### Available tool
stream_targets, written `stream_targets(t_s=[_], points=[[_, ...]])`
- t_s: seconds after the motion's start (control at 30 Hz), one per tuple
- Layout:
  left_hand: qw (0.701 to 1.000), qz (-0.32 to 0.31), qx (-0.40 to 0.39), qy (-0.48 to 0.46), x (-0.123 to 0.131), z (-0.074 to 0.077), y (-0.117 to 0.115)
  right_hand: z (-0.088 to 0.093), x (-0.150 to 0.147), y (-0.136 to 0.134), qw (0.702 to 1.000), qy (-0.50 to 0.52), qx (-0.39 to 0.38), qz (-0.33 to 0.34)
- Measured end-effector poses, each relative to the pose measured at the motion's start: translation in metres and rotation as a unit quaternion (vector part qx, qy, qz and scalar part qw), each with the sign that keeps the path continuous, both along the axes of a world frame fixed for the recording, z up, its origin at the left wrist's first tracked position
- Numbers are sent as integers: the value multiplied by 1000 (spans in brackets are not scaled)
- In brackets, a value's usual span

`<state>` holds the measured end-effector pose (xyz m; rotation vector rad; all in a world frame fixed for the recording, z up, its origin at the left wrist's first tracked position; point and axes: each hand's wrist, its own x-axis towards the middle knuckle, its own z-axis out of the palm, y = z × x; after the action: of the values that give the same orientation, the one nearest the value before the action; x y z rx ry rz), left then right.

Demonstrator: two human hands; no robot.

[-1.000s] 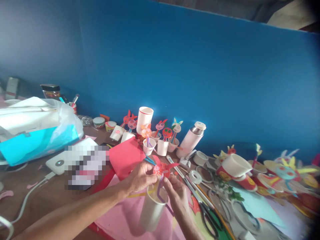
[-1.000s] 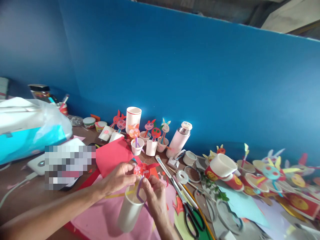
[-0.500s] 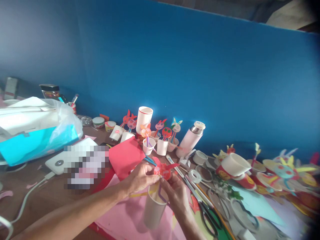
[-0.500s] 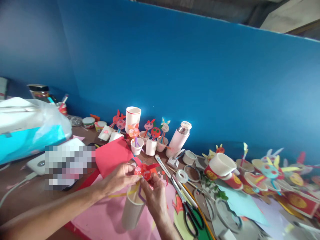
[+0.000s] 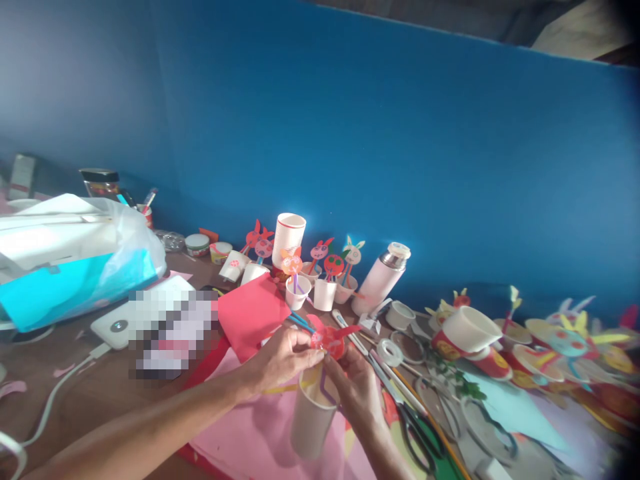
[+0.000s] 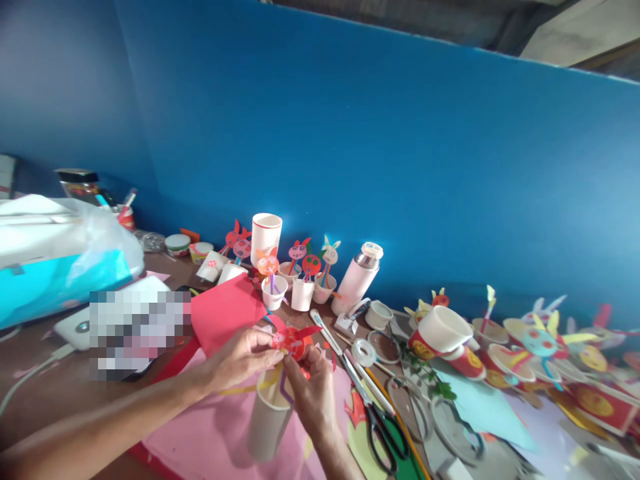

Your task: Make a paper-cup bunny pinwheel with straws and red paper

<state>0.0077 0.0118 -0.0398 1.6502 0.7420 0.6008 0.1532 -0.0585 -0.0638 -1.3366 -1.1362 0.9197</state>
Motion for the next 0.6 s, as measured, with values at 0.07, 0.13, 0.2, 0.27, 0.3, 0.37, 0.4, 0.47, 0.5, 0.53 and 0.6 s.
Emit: stream_targets(t_s=[0.07,0.13,0.2,0.27,0.3,0.37,0.4,0.47,0.5,0.53,0.6], points=[[999,16,40,15,0,0,0,1,-1,-1,1000,-12,-5,-8],[996,34,80,28,-1,2,1,0,-2,-1,1000,-15,-7,-7],[994,33,95,38,-2,5,2,-2,-2,-2,1000,-13,-9,-4],[996,20,77,40,-3,6,2,-4,-1,-2,1000,-14,-17,-9],[997,17,66,42,-4,7,2,-4,-1,-2,1000,-17,-22,-12],[996,26,63,53,-4,6,2,-4,-1,-3,999,-24,-27,-13],[995,35,70,61,-4,4,1,-3,-1,-3,999,-27,-26,-11],[992,49,88,76,-3,1,0,-1,-2,-3,999,-29,-20,-5],[991,52,94,81,-3,0,0,0,-3,-3,999,-29,-17,-3],[990,54,98,83,-3,-1,-1,0,-3,-3,999,-29,-15,-1],[990,60,97,78,-2,-2,-1,1,-4,-3,1000,-27,-10,3]])
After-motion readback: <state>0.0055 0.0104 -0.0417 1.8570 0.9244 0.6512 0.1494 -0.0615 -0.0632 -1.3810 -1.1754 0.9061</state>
